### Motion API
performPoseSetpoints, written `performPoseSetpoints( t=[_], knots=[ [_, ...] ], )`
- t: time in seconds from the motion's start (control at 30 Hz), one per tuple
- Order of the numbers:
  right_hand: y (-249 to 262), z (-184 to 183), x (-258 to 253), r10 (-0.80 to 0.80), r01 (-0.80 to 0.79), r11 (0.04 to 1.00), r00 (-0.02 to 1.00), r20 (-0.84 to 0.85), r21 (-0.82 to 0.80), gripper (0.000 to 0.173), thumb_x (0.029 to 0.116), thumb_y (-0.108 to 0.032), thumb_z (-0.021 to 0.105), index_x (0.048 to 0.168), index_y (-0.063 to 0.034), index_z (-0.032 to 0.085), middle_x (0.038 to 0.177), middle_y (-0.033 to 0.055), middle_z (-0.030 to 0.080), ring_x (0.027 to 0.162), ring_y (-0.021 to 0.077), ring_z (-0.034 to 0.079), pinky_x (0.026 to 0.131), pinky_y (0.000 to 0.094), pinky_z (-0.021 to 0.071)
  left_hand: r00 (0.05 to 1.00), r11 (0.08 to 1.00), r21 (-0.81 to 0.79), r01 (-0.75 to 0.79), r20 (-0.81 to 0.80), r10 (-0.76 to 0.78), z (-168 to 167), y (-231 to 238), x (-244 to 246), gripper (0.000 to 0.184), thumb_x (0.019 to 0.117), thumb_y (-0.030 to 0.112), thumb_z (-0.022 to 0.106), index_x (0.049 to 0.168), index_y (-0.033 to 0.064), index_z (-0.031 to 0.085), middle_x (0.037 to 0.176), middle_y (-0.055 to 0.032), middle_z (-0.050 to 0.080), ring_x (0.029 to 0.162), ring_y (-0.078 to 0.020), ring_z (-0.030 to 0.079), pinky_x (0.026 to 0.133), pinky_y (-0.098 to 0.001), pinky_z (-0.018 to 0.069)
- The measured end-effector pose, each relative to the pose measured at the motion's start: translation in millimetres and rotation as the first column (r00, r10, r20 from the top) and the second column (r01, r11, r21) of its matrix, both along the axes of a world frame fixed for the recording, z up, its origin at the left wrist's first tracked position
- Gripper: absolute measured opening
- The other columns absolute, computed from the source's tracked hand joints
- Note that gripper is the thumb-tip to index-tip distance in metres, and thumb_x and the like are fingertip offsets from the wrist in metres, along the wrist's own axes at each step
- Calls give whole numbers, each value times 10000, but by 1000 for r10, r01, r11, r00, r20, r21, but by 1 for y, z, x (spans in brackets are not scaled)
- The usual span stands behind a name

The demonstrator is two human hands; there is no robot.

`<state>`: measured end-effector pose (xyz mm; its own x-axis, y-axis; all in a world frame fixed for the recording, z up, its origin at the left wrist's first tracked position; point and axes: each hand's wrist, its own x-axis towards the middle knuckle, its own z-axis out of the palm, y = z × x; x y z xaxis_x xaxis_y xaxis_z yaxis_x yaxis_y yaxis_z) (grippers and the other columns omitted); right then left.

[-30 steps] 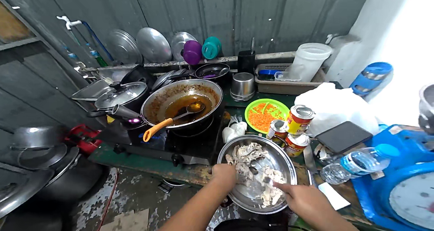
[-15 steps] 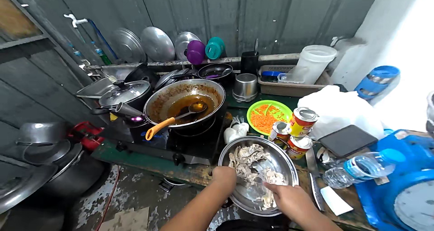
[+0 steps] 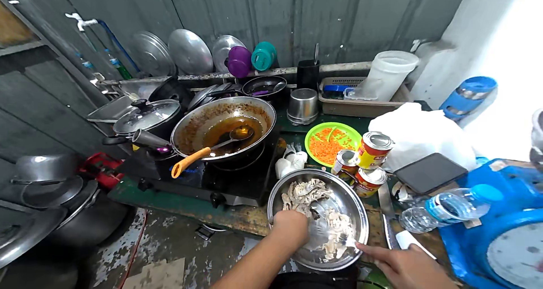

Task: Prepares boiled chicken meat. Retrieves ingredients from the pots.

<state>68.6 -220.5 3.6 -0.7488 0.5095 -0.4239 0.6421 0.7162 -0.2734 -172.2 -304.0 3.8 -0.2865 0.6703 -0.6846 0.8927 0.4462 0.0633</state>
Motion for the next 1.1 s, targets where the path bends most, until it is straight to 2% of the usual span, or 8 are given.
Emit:
performPoseSetpoints(
  t=[0.1,0.23,0.47,0.7,0.77,0.8,0.87,1.1],
  knots=[
    [12,4,16,-111,101,985,992,-62,-140,482,1044,-174,472,1482,-342,579,1188,166,754,1088,434,697,1004,692,417,999,999,-40,36,-25,-37,-4,-2,6,316,1059,278,506,1232,90,692,1290,-217,667,1200,-448,632,908,-685,505],
    [13,-7,-3,-277,259,907,961,-8,-333,478,1077,-159,430,1522,-299,535,1478,64,606,1357,325,575,1121,618,422,984,983,30,179,-4,-179,6,-1,27,316,1084,257,457,1252,101,676,1237,-216,686,1151,-443,654,878,-669,519],
    [-1,-10,-1,-278,272,859,959,52,-434,509,1083,-104,384,1587,-155,425,1527,160,541,1406,360,522,1168,574,383,994,994,12,109,-16,-109,5,10,36,270,1052,182,491,1173,25,675,1202,-233,687,1121,-452,660,842,-662,530],
    [-5,9,18,-264,185,824,962,-73,-536,469,1076,-63,389,1535,-62,484,1549,187,506,1432,350,496,1203,527,359,1000,1000,1,6,-19,-6,-2,5,18,294,1048,222,501,1222,73,685,1249,-212,685,1153,-436,657,870,-667,528],
    [-3,8,20,-333,248,816,940,-73,-522,485,1080,-57,377,1561,-57,439,1508,223,536,1307,357,597,1122,535,434,1000,1000,18,-20,2,20,1,2,11,332,1060,300,484,1256,125,686,1272,-187,686,1181,-420,652,903,-674,515],
    [0,5,20,-387,297,796,920,-66,-527,497,1078,-57,371,1573,-58,414,1399,245,602,1070,325,667,957,506,511,1000,999,35,-22,11,22,4,0,8,341,1065,317,472,1254,128,685,1267,-183,689,1186,-415,652,912,-673,512],
    [3,-2,17,-474,381,734,880,-23,-562,517,1083,-84,353,1600,-89,365,985,181,649,646,206,581,625,389,509,999,997,78,7,36,-10,10,-5,7,356,1083,325,444,1269,126,674,1265,-184,690,1189,-411,653,922,-668,507],
    [-10,-7,-4,-528,413,632,849,26,-656,510,1082,-79,350,1590,-107,386,850,98,605,548,129,491,541,314,446,988,984,130,120,80,-131,15,-5,40,307,1062,101,441,1275,59,657,1292,-213,655,1175,-428,652,885,-641,543]
  ],
)
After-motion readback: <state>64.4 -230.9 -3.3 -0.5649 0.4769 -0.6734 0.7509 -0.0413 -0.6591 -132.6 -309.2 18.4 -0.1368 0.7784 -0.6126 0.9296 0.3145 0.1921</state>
